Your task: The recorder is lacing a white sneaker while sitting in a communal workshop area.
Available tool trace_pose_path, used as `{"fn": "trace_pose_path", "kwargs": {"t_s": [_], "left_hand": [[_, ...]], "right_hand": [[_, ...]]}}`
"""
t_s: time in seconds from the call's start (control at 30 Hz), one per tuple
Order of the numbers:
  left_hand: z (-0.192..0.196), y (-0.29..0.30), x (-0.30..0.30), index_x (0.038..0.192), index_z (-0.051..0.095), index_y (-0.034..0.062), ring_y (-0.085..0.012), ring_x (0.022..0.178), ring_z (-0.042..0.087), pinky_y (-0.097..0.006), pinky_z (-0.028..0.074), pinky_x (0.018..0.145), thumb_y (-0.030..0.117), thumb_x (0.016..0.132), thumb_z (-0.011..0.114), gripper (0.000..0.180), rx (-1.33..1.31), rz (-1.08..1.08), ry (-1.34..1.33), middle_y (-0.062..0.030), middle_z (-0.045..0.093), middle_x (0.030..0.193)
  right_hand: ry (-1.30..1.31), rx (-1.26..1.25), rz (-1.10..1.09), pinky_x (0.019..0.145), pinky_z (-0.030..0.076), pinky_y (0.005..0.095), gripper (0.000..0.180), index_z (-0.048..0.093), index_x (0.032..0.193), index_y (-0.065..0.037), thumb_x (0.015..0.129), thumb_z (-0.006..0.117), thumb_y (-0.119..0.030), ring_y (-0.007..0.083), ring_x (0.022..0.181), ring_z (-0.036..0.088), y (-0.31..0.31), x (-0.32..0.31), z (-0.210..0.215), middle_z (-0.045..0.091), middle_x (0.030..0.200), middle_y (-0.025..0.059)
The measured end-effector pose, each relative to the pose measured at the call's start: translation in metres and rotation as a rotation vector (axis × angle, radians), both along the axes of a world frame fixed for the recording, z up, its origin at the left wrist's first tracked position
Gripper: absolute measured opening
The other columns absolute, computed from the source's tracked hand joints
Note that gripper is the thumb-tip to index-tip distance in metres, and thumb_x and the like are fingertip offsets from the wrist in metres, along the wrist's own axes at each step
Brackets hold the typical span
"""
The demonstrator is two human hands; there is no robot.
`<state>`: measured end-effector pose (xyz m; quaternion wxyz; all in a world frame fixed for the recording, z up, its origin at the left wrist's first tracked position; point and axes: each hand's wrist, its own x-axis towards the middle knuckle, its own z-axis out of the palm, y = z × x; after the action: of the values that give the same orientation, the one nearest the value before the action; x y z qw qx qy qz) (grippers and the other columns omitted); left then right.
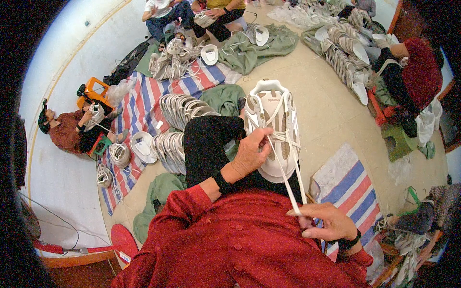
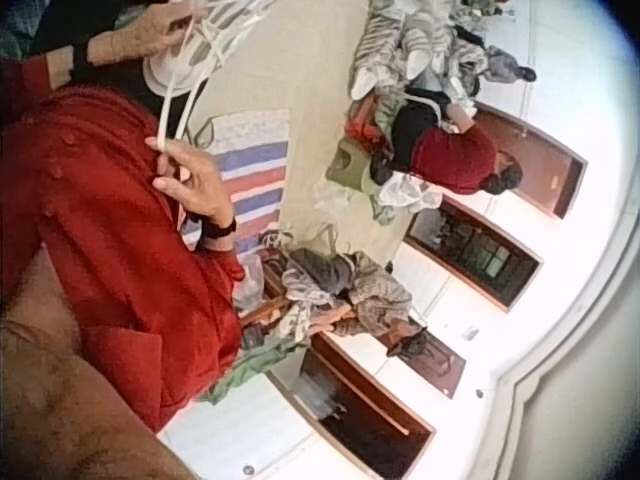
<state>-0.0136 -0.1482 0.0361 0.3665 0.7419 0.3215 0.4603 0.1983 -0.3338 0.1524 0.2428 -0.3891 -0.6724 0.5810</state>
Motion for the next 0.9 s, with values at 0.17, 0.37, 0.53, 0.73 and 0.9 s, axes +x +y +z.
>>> {"fn": "trace_pose_path", "kwargs": {"t_s": [0.17,0.37,0.53,0.73,0.9], "left_hand": [[0.014,0.010,-0.034,0.090,0.061,0.0025,-0.0339,0.092,0.059,-0.040,0.051,0.077,0.000,0.072,0.062,0.018,0.387,-0.004,0.296,-0.0155,0.058,0.100],[0.026,-0.037,-0.118,0.074,0.057,0.0023,-0.0390,0.118,0.053,-0.048,0.045,0.096,0.006,0.068,0.064,0.011,0.499,-0.202,0.492,-0.0172,0.057,0.123],[0.070,-0.078,-0.168,0.075,0.055,0.0055,-0.0334,0.123,0.049,-0.045,0.044,0.090,0.009,0.074,0.066,0.011,0.500,-0.326,0.643,-0.0120,0.058,0.118],[0.103,-0.107,-0.204,0.080,0.056,0.0072,-0.0325,0.119,0.050,-0.048,0.039,0.097,0.010,0.077,0.064,0.009,0.426,-0.358,0.785,-0.0072,0.058,0.098],[0.144,-0.120,-0.235,0.074,0.058,0.0036,-0.0287,0.091,0.062,-0.040,0.048,0.083,0.016,0.088,0.062,0.019,0.194,-0.262,0.416,-0.0099,0.061,0.082]], "right_hand": [[0.082,0.069,0.029,0.067,0.046,0.0307,0.029,0.066,0.112,-0.003,0.085,0.069,-0.013,0.0183,0.078,0.060,0.014,-0.007,-0.014,0.063,0.086,0.0083],[-0.041,0.028,-0.053,0.067,0.047,0.0292,0.017,0.069,0.096,-0.001,0.087,0.065,-0.015,0.0177,0.075,0.062,0.020,-0.001,-0.025,0.065,0.080,0.0089],[0.009,-0.199,-0.186,0.060,0.046,0.0248,0.015,0.070,0.088,0.000,0.089,0.063,-0.014,0.0098,0.066,0.059,0.015,0.002,-0.034,0.065,0.073,0.0044],[0.138,-0.169,-0.303,0.058,0.046,0.0242,0.024,0.066,0.077,0.003,0.089,0.062,-0.017,0.0094,0.059,0.057,0.034,0.008,-0.055,0.063,0.067,0.0041],[0.395,-0.074,-0.572,0.055,0.047,0.0280,0.028,0.058,0.074,0.000,0.092,0.058,-0.022,0.0115,0.051,0.051,0.041,0.033,-0.085,0.054,0.058,0.0029]]}}
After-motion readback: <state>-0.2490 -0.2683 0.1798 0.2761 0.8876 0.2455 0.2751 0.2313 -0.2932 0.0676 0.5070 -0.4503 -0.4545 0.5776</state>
